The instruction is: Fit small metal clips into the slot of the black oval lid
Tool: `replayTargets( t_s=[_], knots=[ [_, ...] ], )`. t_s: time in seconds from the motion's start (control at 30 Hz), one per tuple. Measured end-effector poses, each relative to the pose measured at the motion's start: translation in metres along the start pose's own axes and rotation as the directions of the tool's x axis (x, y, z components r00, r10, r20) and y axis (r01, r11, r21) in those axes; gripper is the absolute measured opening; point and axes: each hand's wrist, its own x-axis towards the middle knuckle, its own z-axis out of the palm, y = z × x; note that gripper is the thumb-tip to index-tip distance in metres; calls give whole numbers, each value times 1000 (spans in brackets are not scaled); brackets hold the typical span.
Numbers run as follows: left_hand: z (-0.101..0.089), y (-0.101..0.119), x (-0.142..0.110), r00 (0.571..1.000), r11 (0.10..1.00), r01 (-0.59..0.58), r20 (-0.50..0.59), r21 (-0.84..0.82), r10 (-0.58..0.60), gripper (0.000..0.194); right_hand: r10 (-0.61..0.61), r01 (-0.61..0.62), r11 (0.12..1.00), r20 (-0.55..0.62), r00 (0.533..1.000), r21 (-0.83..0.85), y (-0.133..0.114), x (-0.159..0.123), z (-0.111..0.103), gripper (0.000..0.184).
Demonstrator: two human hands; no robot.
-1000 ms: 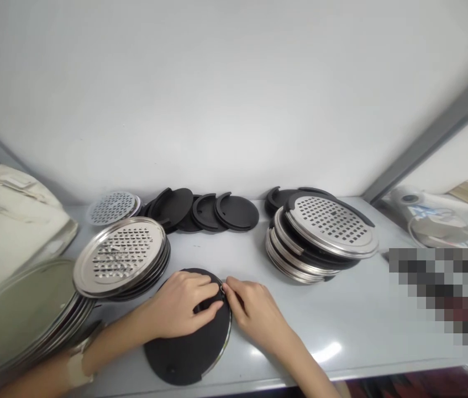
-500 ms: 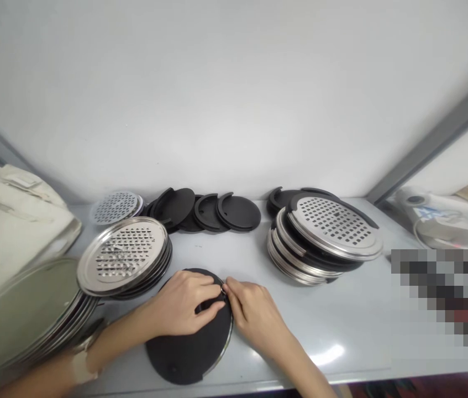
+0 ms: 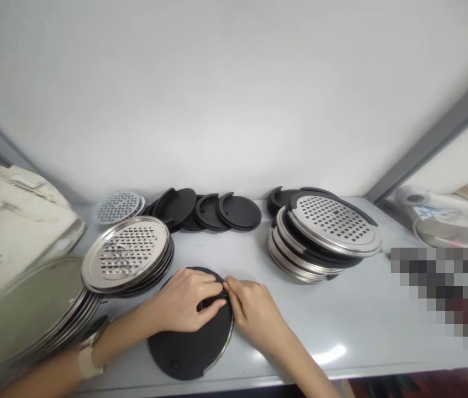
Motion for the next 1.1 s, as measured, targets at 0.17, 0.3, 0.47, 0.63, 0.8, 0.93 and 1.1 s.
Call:
replayTargets(
  t_s=[0.17,0.3,0.47,0.63,0.8,0.93,1.1],
  knots=[
    [-1,1,0,1000,1000,7,-5,1,-7,19,2,-2,1000,-4,1000,-1,-1,-1,1,23],
    [-1,1,-1,1000,1000,10,3,20,-10,20,10,-10,1000,4,1000,-4,-1,-2,1,23],
    [0,2,-1,1000,1000,14,4,23,-14,20,-7,8,1000,32,999,-12,1,-2,0,24],
    [-1,2,-1,1000,1000,13,-4,25,-13,20,-25,26,999,23,999,-21,4,-2,2,25],
    [-3,4,-2,1000,999,12,-21,32,-11,20,-29,29,999,1,1000,-43,4,-4,5,25],
    [-3,5,-3,1000,1000,10,-29,24,-9,20,-9,7,999,-36,999,-39,5,-6,8,26],
    [-1,8,-4,997,999,44,-60,29,-42,22,-4,4,1000,-46,999,-10,6,-8,6,28]
  ],
)
